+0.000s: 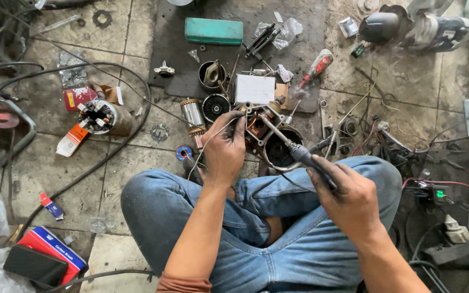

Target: The person sits on the floor and works on an electric motor housing. They use pliers to adjust internal components, then use a soldering iron to solder wires inside the housing. The person also uses a screwdriver and a small brush on the motor parts.

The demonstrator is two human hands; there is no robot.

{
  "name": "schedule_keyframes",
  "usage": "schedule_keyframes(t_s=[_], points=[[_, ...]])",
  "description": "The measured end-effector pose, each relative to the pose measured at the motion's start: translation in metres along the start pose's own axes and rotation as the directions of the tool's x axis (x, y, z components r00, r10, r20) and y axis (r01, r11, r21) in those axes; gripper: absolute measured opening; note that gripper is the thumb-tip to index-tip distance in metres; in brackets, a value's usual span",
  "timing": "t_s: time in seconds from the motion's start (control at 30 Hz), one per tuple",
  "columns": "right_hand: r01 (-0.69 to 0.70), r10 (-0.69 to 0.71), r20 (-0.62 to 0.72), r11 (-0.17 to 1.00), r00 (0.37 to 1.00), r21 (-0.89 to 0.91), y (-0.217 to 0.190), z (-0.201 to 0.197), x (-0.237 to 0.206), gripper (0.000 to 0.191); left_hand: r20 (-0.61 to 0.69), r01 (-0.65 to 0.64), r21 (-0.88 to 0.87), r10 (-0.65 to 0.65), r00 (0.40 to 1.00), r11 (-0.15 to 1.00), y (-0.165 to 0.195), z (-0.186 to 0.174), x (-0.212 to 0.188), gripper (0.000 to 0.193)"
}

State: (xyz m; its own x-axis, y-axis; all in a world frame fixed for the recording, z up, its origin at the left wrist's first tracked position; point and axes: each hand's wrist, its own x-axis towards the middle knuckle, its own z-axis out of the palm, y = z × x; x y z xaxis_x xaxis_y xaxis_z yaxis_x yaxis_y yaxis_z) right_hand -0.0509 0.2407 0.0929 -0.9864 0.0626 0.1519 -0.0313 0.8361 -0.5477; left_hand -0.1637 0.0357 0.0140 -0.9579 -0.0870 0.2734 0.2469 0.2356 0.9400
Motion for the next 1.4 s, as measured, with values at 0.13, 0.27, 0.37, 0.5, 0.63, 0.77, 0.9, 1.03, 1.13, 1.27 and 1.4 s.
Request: schedule_keyframes(t_s=[0.13,0.27,0.37,0.5,0.63,0.77,0.9,1.03,1.13,1.27,1.4], points=[[0.089,-0.090,-0.014,0.994,0.996,-0.062,-0.004,-0.003,0.012,0.028,-0.036,-0.038,0.012,0.039,0.999,0.999,-0.008,0.004,-0.004,0.014],[0.103,-0.102,0.012,0.988,0.995,-0.111,-0.007,-0.004,0.021,0.028,-0.027,-0.092,0.044,0.093,0.995,0.995,-0.012,0.008,-0.004,0.014],[0.101,-0.100,0.016,0.987,0.995,-0.123,-0.008,-0.004,0.023,0.029,-0.026,-0.103,0.063,0.105,0.994,0.993,-0.013,0.008,-0.006,0.014],[0.100,-0.097,0.034,0.990,0.995,-0.095,-0.009,-0.004,0.025,0.029,-0.025,-0.101,0.073,0.103,0.994,0.992,-0.013,0.008,-0.006,0.016],[0.114,-0.111,0.037,0.991,0.993,-0.074,-0.010,-0.005,0.026,0.028,-0.029,-0.091,0.069,0.093,0.995,0.993,-0.014,0.008,-0.006,0.016],[0.114,-0.112,0.035,0.989,0.993,-0.089,-0.010,-0.004,0.026,0.027,-0.031,-0.099,0.075,0.102,0.994,0.992,-0.015,0.009,-0.006,0.016],[0.125,-0.122,0.034,0.987,0.992,-0.096,-0.009,-0.004,0.026,0.028,-0.025,-0.107,0.086,0.110,0.994,0.991,-0.017,0.009,-0.007,0.015],[0.125,-0.122,0.035,0.987,0.992,-0.105,-0.008,-0.004,0.026,0.028,-0.022,-0.100,0.087,0.102,0.995,0.991,-0.017,0.009,-0.007,0.016],[0.125,-0.122,0.038,0.987,0.992,-0.101,-0.007,-0.005,0.026,0.028,-0.020,-0.106,0.085,0.108,0.994,0.991,-0.017,0.010,-0.008,0.017],[0.098,-0.095,0.041,0.991,0.995,-0.087,-0.009,-0.004,0.026,0.027,-0.006,-0.100,0.091,0.101,0.995,0.991,-0.016,0.008,-0.008,0.016],[0.101,-0.096,0.055,0.991,0.994,-0.087,-0.011,-0.005,0.028,0.028,-0.011,-0.096,0.073,0.097,0.995,0.993,-0.016,0.007,-0.008,0.016]])
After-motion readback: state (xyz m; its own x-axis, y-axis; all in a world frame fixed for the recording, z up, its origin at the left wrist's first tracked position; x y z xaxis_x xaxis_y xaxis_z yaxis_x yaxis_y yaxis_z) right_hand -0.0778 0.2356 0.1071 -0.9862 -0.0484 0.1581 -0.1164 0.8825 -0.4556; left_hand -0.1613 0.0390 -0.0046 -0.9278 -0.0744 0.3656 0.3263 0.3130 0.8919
